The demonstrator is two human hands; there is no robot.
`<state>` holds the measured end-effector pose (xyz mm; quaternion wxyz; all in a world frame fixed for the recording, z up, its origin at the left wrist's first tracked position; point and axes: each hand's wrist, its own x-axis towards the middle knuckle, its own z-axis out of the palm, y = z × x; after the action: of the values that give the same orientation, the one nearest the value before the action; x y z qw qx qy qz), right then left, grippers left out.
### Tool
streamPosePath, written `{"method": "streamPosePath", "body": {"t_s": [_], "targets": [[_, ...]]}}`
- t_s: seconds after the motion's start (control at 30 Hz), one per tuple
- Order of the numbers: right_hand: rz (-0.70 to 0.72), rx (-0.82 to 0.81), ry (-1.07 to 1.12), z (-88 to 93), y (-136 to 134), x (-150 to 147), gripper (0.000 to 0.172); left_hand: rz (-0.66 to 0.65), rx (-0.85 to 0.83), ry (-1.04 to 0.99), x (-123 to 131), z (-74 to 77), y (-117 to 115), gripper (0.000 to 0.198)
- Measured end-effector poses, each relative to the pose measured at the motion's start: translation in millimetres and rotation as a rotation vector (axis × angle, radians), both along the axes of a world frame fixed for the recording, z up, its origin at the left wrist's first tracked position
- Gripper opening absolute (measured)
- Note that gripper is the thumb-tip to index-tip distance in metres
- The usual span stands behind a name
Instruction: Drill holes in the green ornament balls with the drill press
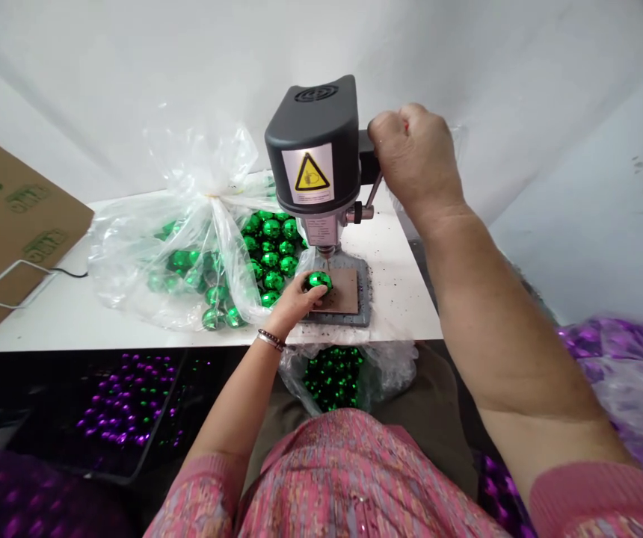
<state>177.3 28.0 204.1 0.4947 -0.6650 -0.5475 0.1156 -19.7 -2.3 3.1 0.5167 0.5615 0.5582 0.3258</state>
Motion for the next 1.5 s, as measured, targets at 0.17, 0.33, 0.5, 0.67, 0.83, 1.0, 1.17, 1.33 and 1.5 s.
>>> {"method": "streamPosePath", "body": {"t_s": [0.17, 0.33, 0.5, 0.67, 0.83, 1.0, 1.17, 1.33, 1.5], "targets": [[0.026, 0.004, 0.004, -1.1, -1, -1, 0.040, 0.007, 0.068, 0.218, 5, -0.4, 6, 0.052], [0.042, 0.024, 0.036, -3.1, -1, -1, 0.039, -0.059, 0.229, 0.457, 15, 8.9, 9, 0.058], [0.046, 0.067, 0.067, -1.8, -2, -1, 0.044, -0.125, 0.294, 0.553, 22, 12.4, 16, 0.063], [0.050, 0.082, 0.056, -4.4, -9, 0, 0.045, -0.103, 0.235, 0.456, 20, 3.8, 16, 0.068], [0.222, 0.255, -0.013, -31.5, -38, 4, 0.028, -0.059, 0.247, 0.456, 21, 2.3, 13, 0.072], [0.232, 0.390, -0.180, -70.4, -60, 7, 0.018, -0.066, 0.260, 0.447, 22, 4.2, 12, 0.069], [0.214, 0.470, -0.312, -102.4, -63, 10, 0.013, -0.089, 0.257, 0.437, 21, 3.3, 12, 0.066], [0.197, 0.511, -0.366, -117.8, -63, 11, 0.012, -0.075, 0.271, 0.443, 21, 2.1, 12, 0.067], [0.150, 0.632, -0.389, -125.1, -64, 6, 0.005, -0.084, 0.274, 0.423, 18, -1.4, 13, 0.071]]}}
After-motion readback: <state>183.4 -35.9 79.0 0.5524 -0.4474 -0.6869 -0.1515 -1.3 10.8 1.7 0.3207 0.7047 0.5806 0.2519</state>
